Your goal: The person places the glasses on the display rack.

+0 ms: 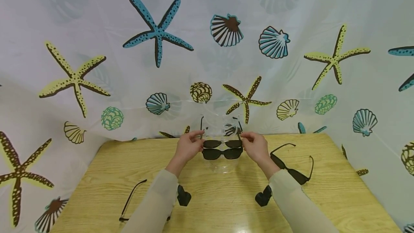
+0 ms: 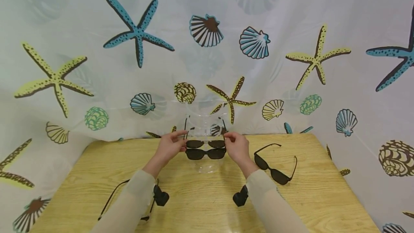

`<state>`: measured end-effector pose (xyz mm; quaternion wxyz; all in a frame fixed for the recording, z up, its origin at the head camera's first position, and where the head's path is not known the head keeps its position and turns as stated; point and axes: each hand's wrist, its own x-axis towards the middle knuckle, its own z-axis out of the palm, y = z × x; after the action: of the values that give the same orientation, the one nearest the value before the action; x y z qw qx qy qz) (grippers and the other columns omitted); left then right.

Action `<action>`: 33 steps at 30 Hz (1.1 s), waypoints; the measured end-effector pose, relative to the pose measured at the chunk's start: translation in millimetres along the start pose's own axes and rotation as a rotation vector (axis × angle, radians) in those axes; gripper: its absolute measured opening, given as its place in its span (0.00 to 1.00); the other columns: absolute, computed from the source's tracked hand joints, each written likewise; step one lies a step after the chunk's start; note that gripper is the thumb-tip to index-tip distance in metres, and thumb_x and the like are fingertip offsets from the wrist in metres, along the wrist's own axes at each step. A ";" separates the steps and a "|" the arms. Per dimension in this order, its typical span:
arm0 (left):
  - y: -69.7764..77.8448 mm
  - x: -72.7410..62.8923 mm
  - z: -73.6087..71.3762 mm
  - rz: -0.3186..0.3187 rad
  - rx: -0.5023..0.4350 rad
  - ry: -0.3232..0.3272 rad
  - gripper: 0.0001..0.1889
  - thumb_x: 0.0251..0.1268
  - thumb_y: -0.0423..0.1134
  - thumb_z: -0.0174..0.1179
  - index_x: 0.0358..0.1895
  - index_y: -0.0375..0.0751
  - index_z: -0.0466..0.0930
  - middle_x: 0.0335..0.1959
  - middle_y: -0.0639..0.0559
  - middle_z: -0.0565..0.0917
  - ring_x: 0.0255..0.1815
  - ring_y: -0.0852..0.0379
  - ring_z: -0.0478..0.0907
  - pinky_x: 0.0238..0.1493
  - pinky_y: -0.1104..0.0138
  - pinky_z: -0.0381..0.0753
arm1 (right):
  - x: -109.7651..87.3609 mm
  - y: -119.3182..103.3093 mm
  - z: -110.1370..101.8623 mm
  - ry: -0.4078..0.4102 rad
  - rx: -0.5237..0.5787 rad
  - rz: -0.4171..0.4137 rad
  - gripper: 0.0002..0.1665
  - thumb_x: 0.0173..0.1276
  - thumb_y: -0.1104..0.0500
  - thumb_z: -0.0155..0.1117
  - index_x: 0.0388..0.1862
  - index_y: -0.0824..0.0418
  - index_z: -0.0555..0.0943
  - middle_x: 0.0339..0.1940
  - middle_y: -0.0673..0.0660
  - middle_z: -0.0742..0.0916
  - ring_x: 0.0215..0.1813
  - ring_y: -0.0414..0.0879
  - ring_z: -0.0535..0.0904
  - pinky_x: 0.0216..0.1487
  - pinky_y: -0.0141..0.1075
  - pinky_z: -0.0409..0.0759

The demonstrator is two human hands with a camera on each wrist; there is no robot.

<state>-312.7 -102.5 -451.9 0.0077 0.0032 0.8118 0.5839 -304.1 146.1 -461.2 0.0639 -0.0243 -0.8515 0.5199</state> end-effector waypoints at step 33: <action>-2.8 -1.1 1.5 0.054 0.024 0.007 0.20 0.76 0.28 0.57 0.68 0.38 0.82 0.50 0.34 0.90 0.41 0.44 0.87 0.41 0.61 0.87 | -0.1 1.4 -0.9 0.001 -0.047 -0.047 0.19 0.77 0.63 0.54 0.59 0.67 0.86 0.45 0.65 0.90 0.38 0.52 0.87 0.30 0.32 0.74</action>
<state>-311.6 -102.0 -455.0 -0.0107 0.0232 0.8184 0.5741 -303.9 147.5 -462.1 0.0758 -0.0061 -0.8637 0.4982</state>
